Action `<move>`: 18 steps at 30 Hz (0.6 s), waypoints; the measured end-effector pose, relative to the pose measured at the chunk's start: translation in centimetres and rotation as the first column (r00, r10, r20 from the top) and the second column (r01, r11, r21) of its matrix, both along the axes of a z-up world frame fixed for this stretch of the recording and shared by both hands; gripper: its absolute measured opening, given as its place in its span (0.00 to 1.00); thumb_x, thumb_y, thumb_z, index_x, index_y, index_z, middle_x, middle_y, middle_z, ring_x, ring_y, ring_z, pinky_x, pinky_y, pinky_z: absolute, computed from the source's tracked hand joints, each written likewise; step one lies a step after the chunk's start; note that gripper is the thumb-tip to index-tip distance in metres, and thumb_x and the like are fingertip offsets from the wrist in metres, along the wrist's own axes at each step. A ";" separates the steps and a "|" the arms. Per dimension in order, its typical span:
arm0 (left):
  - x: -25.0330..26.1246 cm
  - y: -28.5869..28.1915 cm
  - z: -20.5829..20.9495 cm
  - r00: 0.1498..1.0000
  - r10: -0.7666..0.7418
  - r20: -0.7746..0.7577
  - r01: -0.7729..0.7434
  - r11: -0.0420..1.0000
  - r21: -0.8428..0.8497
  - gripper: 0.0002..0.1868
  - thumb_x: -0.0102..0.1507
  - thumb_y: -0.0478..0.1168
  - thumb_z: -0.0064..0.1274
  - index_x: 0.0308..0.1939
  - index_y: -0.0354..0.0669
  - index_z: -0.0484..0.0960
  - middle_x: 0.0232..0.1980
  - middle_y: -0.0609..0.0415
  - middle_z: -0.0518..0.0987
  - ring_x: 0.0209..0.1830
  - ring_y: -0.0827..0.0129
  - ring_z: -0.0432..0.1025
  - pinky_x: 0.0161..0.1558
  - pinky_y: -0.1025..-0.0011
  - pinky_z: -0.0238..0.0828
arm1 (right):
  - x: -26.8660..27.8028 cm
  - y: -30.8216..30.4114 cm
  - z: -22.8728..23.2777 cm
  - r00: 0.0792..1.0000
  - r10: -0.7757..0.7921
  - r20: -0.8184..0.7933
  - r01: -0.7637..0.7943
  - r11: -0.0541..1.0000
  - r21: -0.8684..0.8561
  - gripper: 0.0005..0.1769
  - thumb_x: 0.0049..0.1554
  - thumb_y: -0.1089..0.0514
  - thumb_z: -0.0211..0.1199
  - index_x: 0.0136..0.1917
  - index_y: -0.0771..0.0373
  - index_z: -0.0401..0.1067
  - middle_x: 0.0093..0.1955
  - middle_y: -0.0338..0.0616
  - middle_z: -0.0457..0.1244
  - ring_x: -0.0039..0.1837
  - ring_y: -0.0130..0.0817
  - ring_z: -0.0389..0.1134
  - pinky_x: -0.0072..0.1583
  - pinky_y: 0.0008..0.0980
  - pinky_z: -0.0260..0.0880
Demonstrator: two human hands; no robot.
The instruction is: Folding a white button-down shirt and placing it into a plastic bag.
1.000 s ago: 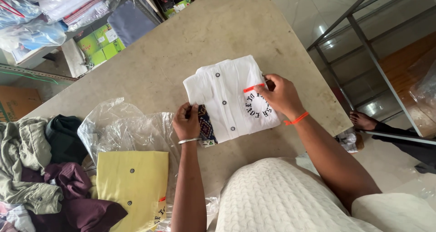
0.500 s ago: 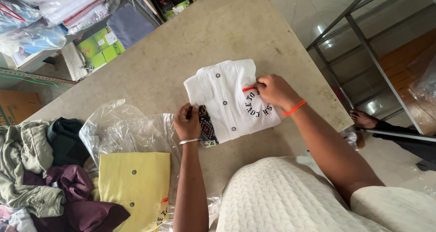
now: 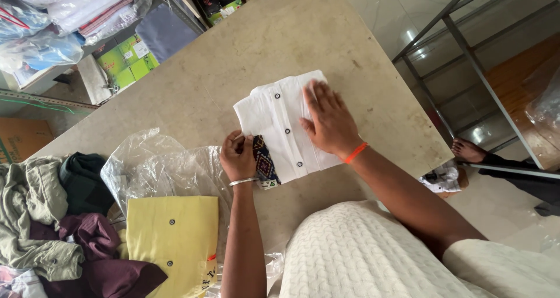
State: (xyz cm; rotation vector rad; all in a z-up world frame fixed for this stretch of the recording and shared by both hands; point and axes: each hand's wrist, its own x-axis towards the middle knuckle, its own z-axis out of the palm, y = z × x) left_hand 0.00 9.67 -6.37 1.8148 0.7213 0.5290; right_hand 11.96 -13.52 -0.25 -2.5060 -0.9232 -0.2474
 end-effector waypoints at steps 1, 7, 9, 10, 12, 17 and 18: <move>0.1 -0.1 0.0 1.000 -0.002 0.000 0.002 1.000 -0.001 0.15 0.62 0.37 0.64 0.50 0.32 0.81 0.40 0.50 0.87 0.38 0.76 0.79 0.43 0.77 0.76 | 0.1 0.0 -0.2 1.000 -0.002 0.000 0.002 1.000 -0.001 0.39 0.62 0.46 0.59 0.79 0.67 0.55 0.81 0.60 0.50 0.81 0.56 0.50 0.77 0.54 0.50; 0.1 0.1 0.0 1.000 0.010 -0.001 -0.010 0.996 0.083 0.13 0.62 0.36 0.65 0.48 0.34 0.83 0.39 0.53 0.87 0.37 0.75 0.80 0.43 0.76 0.78 | 0.1 0.2 -0.8 0.998 -0.007 -0.066 0.000 0.994 -0.114 0.39 0.62 0.39 0.56 0.78 0.63 0.59 0.82 0.56 0.49 0.82 0.54 0.48 0.77 0.56 0.48; 0.5 -0.1 1.7 0.999 -0.025 -0.029 0.027 0.998 0.061 0.18 0.62 0.36 0.65 0.54 0.35 0.80 0.49 0.47 0.87 0.42 0.70 0.82 0.45 0.74 0.79 | 0.2 0.1 -0.5 0.997 -0.006 -0.077 -0.002 0.994 -0.108 0.38 0.62 0.40 0.56 0.78 0.62 0.58 0.82 0.56 0.48 0.82 0.54 0.47 0.77 0.56 0.47; 1.2 -0.8 3.6 0.999 -0.027 -0.028 0.029 0.998 0.061 0.18 0.62 0.36 0.65 0.54 0.35 0.80 0.49 0.47 0.87 0.42 0.70 0.82 0.45 0.74 0.79 | 0.4 0.2 -0.6 0.997 -0.009 -0.076 0.001 0.994 -0.107 0.38 0.62 0.40 0.56 0.78 0.62 0.58 0.82 0.56 0.48 0.82 0.54 0.47 0.77 0.56 0.47; 2.0 -2.5 7.3 0.995 0.014 -0.095 0.024 0.918 0.395 0.32 0.58 0.31 0.61 0.67 0.34 0.71 0.71 0.38 0.71 0.57 0.54 0.76 0.52 0.67 0.78 | 0.3 0.1 -0.9 0.995 -0.009 -0.096 -0.001 0.995 -0.103 0.37 0.62 0.43 0.54 0.79 0.62 0.57 0.82 0.55 0.48 0.82 0.53 0.46 0.77 0.55 0.46; 5.3 -3.5 6.3 0.950 -0.267 -0.161 0.310 0.765 0.564 0.40 0.64 0.44 0.58 0.76 0.34 0.59 0.80 0.38 0.57 0.81 0.42 0.52 0.77 0.50 0.48 | 0.1 0.1 -1.1 0.991 -0.014 -0.136 0.004 0.997 -0.071 0.34 0.64 0.50 0.52 0.80 0.62 0.56 0.84 0.55 0.47 0.84 0.52 0.45 0.78 0.53 0.45; 6.0 -3.7 5.8 0.920 -0.265 -0.290 0.387 0.736 0.556 0.42 0.66 0.50 0.56 0.77 0.33 0.55 0.81 0.34 0.54 0.82 0.40 0.45 0.78 0.47 0.37 | 0.2 0.0 -0.9 0.990 -0.011 -0.141 0.003 0.998 -0.059 0.33 0.64 0.51 0.52 0.80 0.62 0.56 0.84 0.55 0.47 0.84 0.52 0.45 0.79 0.52 0.45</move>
